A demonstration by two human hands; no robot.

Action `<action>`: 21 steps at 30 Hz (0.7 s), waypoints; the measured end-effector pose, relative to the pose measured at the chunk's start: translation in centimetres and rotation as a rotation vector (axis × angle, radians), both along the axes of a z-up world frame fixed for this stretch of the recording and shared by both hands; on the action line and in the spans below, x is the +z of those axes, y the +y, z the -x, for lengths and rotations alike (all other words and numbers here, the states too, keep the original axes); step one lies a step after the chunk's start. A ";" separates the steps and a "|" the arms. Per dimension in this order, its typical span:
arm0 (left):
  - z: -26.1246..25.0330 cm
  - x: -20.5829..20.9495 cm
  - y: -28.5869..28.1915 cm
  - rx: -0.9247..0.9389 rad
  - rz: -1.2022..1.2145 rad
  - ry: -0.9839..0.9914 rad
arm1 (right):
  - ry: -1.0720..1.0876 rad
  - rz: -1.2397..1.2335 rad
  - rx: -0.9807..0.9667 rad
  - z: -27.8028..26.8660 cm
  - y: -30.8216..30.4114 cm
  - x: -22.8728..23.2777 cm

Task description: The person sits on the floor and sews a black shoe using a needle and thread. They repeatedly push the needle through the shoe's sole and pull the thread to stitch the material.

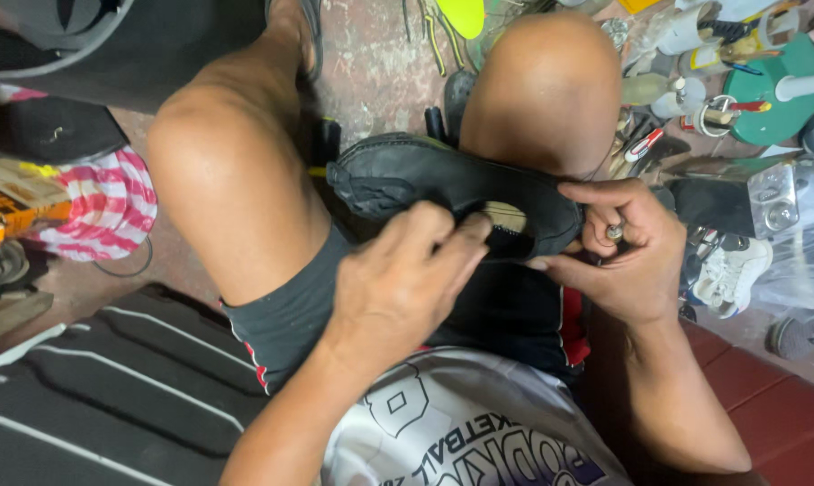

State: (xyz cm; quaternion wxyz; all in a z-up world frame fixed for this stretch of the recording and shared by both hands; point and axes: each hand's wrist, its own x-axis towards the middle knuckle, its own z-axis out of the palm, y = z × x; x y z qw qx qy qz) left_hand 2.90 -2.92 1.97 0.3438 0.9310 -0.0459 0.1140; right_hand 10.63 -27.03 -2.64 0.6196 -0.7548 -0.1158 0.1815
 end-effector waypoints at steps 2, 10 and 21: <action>-0.8 -0.1 -0.5 -0.015 -0.086 0.036 | -0.061 0.059 0.011 -0.1 0.5 0.0; 0.1 0.4 0.9 0.077 0.022 0.151 | -0.060 0.058 0.031 0.1 0.9 -0.1; 6.2 -1.4 4.6 0.315 1.506 0.153 | -0.154 0.143 0.025 0.1 1.0 0.2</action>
